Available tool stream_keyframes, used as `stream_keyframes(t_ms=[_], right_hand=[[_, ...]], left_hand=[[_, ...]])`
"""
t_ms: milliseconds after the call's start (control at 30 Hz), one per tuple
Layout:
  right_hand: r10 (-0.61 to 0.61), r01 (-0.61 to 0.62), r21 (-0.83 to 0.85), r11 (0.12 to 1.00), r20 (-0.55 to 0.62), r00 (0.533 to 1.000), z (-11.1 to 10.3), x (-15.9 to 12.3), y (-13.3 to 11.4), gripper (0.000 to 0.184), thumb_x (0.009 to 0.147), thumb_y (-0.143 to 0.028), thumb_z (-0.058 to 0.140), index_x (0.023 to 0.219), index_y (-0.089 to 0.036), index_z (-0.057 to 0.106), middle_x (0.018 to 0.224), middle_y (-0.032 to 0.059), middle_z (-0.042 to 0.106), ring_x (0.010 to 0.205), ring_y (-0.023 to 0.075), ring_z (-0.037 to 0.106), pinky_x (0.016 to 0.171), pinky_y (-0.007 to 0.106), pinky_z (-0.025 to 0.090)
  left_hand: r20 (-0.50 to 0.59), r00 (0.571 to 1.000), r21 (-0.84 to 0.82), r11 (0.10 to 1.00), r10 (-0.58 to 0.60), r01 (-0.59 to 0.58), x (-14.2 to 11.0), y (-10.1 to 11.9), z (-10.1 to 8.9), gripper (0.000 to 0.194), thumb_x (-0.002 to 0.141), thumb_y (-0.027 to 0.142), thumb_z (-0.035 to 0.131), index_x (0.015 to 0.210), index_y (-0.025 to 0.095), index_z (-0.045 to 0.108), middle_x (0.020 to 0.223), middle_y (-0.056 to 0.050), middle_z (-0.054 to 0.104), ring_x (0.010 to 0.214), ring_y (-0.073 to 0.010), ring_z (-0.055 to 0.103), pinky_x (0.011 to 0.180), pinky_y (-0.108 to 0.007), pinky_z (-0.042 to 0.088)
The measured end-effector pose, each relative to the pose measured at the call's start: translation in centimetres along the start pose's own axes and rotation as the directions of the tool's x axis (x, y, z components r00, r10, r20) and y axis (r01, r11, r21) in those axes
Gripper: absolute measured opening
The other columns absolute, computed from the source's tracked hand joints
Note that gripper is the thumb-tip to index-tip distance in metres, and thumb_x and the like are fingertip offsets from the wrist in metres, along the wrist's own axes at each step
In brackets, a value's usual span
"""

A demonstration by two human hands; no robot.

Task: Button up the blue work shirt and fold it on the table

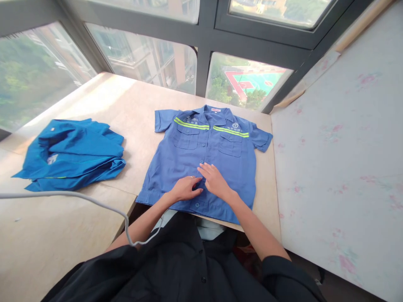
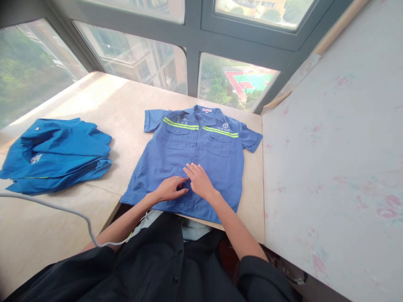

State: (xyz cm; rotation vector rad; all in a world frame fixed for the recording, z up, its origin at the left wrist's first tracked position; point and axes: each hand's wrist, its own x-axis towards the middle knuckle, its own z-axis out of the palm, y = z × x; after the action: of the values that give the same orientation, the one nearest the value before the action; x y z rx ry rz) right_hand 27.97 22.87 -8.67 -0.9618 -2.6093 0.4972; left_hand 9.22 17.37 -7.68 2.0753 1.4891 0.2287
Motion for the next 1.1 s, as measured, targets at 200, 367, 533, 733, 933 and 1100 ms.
stream_keyframes(t_ms=[200,367,533,733,933,1100], right_hand=[[-0.147,0.161,-0.139,0.977,0.108,0.983,-1.1,2.0,1.1,0.023,0.081,-0.006,0.059,0.092,-0.021,0.072,0.099,0.0076,0.063,0.107,0.0239,0.054,0.116,0.058,0.024],[-0.243,0.256,-0.165,0.953,0.093,0.966,-2.1,1.5,1.7,0.015,0.082,-0.008,0.061,0.083,-0.021,0.068,0.104,0.0059,0.064,0.117,0.0248,0.05,0.117,0.055,0.021],[-0.291,0.299,-0.131,0.945,0.079,0.953,-1.5,0.6,1.7,0.018,0.088,-0.01,0.054,0.089,-0.022,0.067,0.1,0.0036,0.069,0.12,0.023,0.052,0.116,0.051,0.021],[-0.3,0.302,-0.093,0.949,0.03,0.953,-1.5,0.1,1.7,0.02,0.093,-0.012,0.049,0.091,-0.022,0.066,0.093,0.0021,0.071,0.115,0.0196,0.055,0.114,0.045,0.022],[-0.324,0.329,-0.156,0.931,0.055,0.944,-1.1,0.2,1.9,0.018,0.096,-0.02,0.05,0.088,-0.022,0.066,0.086,0.0035,0.067,0.097,0.0185,0.054,0.108,0.042,0.026],[-0.375,0.377,-0.148,0.914,0.044,0.926,-0.4,0.0,1.1,0.03,0.101,-0.024,0.043,0.082,-0.021,0.066,0.084,0.0036,0.066,0.092,0.0174,0.052,0.102,0.038,0.03]], left_hand=[[-0.052,0.998,-0.17,0.985,-0.039,0.03,-0.1,-1.1,0.4,0.041,0.089,0.017,0.042,0.12,0.023,0.069,0.106,-0.003,0.072,0.096,-0.0186,0.064,0.089,-0.028,0.046],[-0.098,0.991,-0.106,0.991,-0.088,0.078,0.4,-0.8,0.8,0.033,0.084,0.024,0.055,0.113,0.024,0.071,0.088,-0.002,0.07,0.083,-0.018,0.064,0.076,-0.025,0.046],[-0.116,0.99,-0.082,0.994,-0.08,0.071,0.9,-0.8,0.7,0.025,0.086,0.025,0.054,0.106,0.022,0.069,0.095,-0.004,0.068,0.086,-0.0187,0.063,0.076,-0.027,0.046],[-0.086,0.993,-0.088,0.993,-0.08,0.072,1.0,-0.8,0.6,0.025,0.087,0.032,0.059,0.108,0.022,0.068,0.103,-0.005,0.067,0.093,-0.02,0.063,0.081,-0.028,0.047],[-0.064,0.987,-0.085,0.986,-0.149,0.144,1.3,0.1,0.4,0.021,0.087,0.026,0.058,0.104,0.02,0.068,0.101,-0.007,0.067,0.093,-0.0213,0.063,0.078,-0.029,0.048],[-0.049,0.976,-0.114,0.972,-0.21,0.203,1.6,0.7,0.3,0.021,0.084,0.021,0.056,0.101,0.018,0.068,0.101,-0.009,0.067,0.092,-0.0222,0.063,0.076,-0.03,0.047]])
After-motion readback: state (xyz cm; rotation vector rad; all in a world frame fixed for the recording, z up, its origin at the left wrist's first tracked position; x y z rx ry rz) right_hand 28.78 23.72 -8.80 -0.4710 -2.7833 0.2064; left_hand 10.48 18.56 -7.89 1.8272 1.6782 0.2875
